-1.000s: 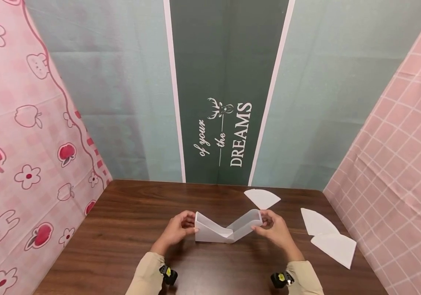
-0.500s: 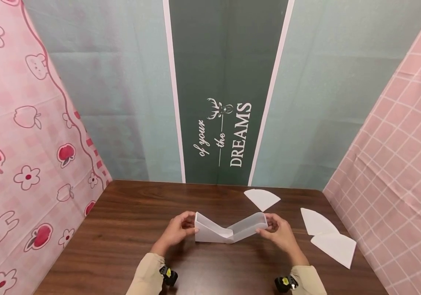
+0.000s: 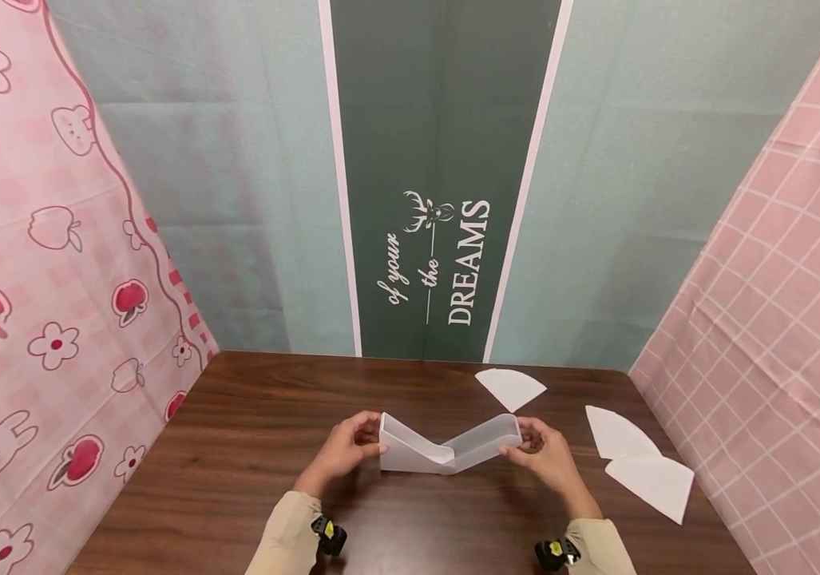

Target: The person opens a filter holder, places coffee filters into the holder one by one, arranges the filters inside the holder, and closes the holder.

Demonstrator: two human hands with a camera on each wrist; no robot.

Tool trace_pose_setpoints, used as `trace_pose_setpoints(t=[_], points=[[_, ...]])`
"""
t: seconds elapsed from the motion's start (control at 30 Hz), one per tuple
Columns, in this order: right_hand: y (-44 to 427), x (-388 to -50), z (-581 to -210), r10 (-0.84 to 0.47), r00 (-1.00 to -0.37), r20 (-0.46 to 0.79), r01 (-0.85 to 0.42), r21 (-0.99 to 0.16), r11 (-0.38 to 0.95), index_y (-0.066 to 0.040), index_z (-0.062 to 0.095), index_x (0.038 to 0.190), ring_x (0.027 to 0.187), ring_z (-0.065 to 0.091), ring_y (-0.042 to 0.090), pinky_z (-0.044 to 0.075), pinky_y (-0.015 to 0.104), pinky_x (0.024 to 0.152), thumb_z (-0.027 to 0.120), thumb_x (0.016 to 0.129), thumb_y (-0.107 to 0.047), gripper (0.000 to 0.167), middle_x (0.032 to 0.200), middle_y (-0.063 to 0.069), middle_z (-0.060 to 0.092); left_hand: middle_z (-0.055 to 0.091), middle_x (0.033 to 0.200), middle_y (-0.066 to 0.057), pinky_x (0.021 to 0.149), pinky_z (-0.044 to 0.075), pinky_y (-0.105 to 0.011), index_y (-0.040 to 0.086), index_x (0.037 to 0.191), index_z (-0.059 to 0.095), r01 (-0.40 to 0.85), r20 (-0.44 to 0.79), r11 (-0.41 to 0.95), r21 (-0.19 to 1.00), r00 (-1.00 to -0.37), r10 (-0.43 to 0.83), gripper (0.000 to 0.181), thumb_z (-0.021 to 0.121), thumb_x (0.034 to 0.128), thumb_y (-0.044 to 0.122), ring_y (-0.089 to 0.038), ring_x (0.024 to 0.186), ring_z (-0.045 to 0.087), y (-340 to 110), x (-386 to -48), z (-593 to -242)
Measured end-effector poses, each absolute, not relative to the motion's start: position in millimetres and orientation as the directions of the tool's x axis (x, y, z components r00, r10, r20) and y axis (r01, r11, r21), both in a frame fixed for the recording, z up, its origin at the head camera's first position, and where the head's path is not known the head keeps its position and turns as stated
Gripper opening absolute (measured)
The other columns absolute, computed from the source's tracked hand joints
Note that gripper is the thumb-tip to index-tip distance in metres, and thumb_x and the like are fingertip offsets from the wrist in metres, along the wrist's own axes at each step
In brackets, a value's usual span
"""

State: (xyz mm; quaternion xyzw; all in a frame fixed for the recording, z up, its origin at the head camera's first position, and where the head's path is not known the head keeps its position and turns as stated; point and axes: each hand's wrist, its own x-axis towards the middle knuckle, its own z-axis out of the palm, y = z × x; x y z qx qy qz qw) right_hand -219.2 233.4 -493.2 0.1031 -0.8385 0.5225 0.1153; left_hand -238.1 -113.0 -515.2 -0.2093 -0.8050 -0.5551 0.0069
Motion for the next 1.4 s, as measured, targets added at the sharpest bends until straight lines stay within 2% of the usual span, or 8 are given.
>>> trace_pose_setpoints(t=[0.1, 0.2, 0.33, 0.43, 0.67, 0.97, 1.2, 1.4], points=[[237.5, -227.3, -504.8, -0.06, -0.96, 0.275, -0.273, -0.856, 0.439, 0.007, 0.059, 0.107, 0.069, 0.056, 0.014, 0.048, 0.024, 0.06, 0.082, 0.067, -0.001, 0.046, 0.085, 0.009, 0.064, 0.063, 0.097, -0.018, 0.072, 0.051, -0.044, -0.003, 0.109, 0.057, 0.359, 0.26, 0.285, 0.889, -0.907, 0.332, 0.033, 0.07, 0.0785, -0.005, -0.036, 0.084, 0.06, -113.2, -233.8, -506.7], [243.2, -229.9, -508.8, -0.094, -0.974, 0.207, -0.226, -0.842, 0.49, 0.003, 0.057, 0.115, 0.077, 0.06, 0.016, 0.05, 0.028, 0.068, 0.083, 0.069, -0.011, 0.054, 0.094, 0.009, 0.065, 0.063, 0.097, -0.014, 0.071, 0.051, -0.04, -0.002, 0.11, 0.057, 0.347, 0.239, 0.317, 0.883, -0.912, 0.333, 0.035, 0.072, 0.0786, -0.002, -0.032, 0.085, 0.061, -115.4, -235.0, -510.3], [250.5, -224.2, -498.5, -0.143, -0.976, 0.162, -0.216, -0.766, 0.605, 0.0, 0.048, 0.127, 0.095, 0.06, 0.03, 0.048, 0.045, 0.08, 0.083, 0.07, -0.022, 0.071, 0.109, 0.015, 0.061, 0.063, 0.103, -0.01, 0.075, 0.051, -0.038, 0.004, 0.12, 0.055, 0.342, 0.222, 0.336, 0.877, -0.911, 0.348, 0.047, 0.075, 0.0782, 0.007, -0.027, 0.091, 0.061, -117.1, -241.0, -519.0], [254.0, -220.3, -489.8, -0.157, -0.975, 0.155, -0.221, -0.706, 0.672, -0.001, 0.045, 0.131, 0.101, 0.056, 0.037, 0.046, 0.052, 0.081, 0.082, 0.07, -0.028, 0.076, 0.114, 0.019, 0.058, 0.061, 0.109, -0.011, 0.08, 0.05, -0.043, 0.008, 0.127, 0.052, 0.358, 0.243, 0.32, 0.877, -0.905, 0.349, 0.056, 0.077, 0.0768, 0.012, -0.028, 0.096, 0.059, -116.4, -242.2, -518.5], [255.7, -219.5, -485.4, -0.188, -0.969, 0.159, -0.246, -0.645, 0.724, -0.001, 0.046, 0.13, 0.103, 0.055, 0.039, 0.045, 0.054, 0.081, 0.081, 0.071, -0.033, 0.076, 0.114, 0.02, 0.057, 0.063, 0.109, -0.008, 0.082, 0.049, -0.042, 0.013, 0.125, 0.054, 0.359, 0.27, 0.341, 0.869, -0.921, 0.282, 0.052, 0.077, 0.0771, 0.012, -0.025, 0.099, 0.06, -114.6, -236.8, -515.7], [281.4, -228.7, -500.7, -0.246, -0.935, 0.256, -0.345, -0.49, 0.801, 0.003, 0.05, 0.125, 0.103, 0.053, 0.044, 0.043, 0.057, 0.081, 0.082, 0.071, -0.027, 0.07, 0.119, 0.025, 0.055, 0.061, 0.111, -0.02, 0.084, 0.044, -0.055, 0.0, 0.114, 0.061, 0.466, 0.436, 0.247, 0.85, -0.884, 0.168, 0.034, 0.069, 0.0811, -0.001, -0.037, 0.1, 0.058, -96.7, -214.8, -489.7], [297.9, -239.3, -504.9, -0.27, -0.91, 0.314, -0.387, -0.415, 0.823, 0.006, 0.053, 0.12, 0.103, 0.052, 0.046, 0.041, 0.058, 0.082, 0.079, 0.073, -0.024, 0.061, 0.114, 0.026, 0.056, 0.063, 0.105, -0.019, 0.081, 0.048, -0.047, 0.001, 0.114, 0.061, 0.45, 0.412, 0.276, 0.85, -0.892, 0.185, 0.03, 0.066, 0.0843, 0.0, -0.033, 0.095, 0.059, -96.1, -212.6, -485.2], [310.5, -257.6, -514.3, -0.235, -0.912, 0.336, -0.369, -0.425, 0.826, 0.008, 0.053, 0.119, 0.101, 0.051, 0.048, 0.04, 0.059, 0.082, 0.074, 0.078, -0.018, 0.052, 0.113, 0.028, 0.056, 0.063, 0.103, -0.019, 0.077, 0.049, -0.042, 0.002, 0.113, 0.061, 0.425, 0.387, 0.294, 0.856, -0.904, 0.181, 0.027, 0.065, 0.0862, 0.002, -0.031, 0.092, 0.058, -96.7, -211.2, -480.7]])
